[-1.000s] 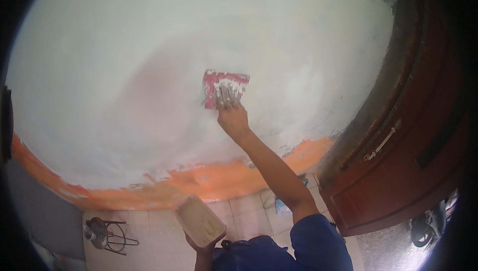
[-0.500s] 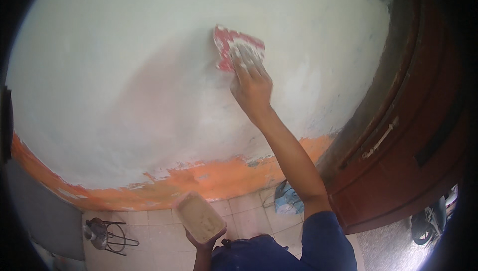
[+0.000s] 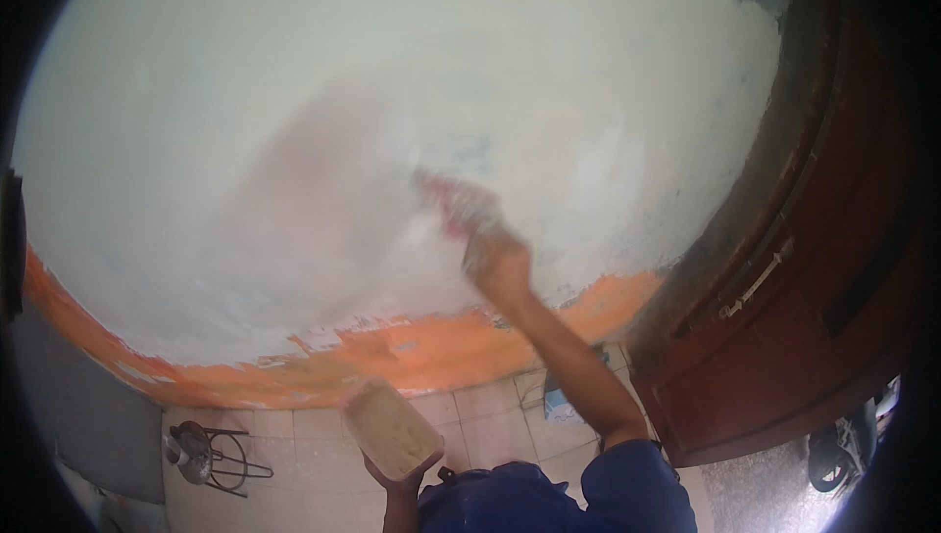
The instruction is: The person applies white plaster to a wall section using a plastic putty knife while holding a container of the compound. The person repeatedly scoops material and spreads it across the damaged area to create a smooth surface.
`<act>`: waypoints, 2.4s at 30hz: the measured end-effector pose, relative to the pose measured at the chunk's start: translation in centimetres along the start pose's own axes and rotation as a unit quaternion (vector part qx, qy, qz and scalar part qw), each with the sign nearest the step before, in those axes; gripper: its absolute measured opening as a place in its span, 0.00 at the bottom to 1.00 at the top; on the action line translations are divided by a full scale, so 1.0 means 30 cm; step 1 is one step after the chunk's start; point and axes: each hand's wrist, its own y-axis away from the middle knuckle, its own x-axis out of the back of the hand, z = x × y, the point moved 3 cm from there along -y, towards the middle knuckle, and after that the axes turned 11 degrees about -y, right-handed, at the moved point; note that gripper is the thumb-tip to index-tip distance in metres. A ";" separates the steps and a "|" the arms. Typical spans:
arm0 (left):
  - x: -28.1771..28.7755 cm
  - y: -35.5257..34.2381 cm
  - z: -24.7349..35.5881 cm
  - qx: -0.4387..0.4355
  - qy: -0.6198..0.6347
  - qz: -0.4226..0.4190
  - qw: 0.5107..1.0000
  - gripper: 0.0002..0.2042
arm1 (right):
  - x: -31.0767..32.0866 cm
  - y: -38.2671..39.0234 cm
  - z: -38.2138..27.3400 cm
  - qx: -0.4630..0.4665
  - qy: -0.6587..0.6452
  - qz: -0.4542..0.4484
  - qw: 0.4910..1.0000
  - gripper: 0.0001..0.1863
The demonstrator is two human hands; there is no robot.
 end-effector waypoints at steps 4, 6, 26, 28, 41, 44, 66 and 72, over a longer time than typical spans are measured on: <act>-0.060 0.010 0.019 -0.055 -0.147 -0.002 0.988 0.40 | 0.140 -0.275 0.088 0.122 0.113 0.144 0.976 0.18; -0.065 0.003 0.020 -0.066 -0.172 0.000 0.983 0.40 | 0.121 -0.276 0.150 0.112 0.134 0.103 0.979 0.22; -0.034 -0.048 -0.008 -0.051 -0.161 0.027 0.985 0.45 | 0.090 -0.220 0.127 0.126 0.131 0.077 0.980 0.24; -0.088 -0.038 -0.005 -0.030 -0.128 0.025 0.991 0.44 | 0.033 -0.247 0.102 0.116 0.150 0.051 0.980 0.25; -0.099 -0.044 0.003 -0.096 -0.163 0.019 0.982 0.43 | 0.030 -0.039 0.093 0.082 0.078 -0.009 0.994 0.30; -0.092 -0.065 -0.011 -0.054 -0.121 0.022 0.991 0.43 | 0.013 -0.136 0.089 0.128 0.124 0.023 0.984 0.28; -0.158 0.035 -0.011 0.021 -0.111 0.030 0.993 0.45 | 0.075 -0.087 0.017 0.017 0.066 0.049 0.996 0.21; -0.138 0.056 -0.002 0.031 -0.075 0.053 0.995 0.45 | -0.048 -0.143 0.150 -0.009 0.187 -0.029 0.982 0.21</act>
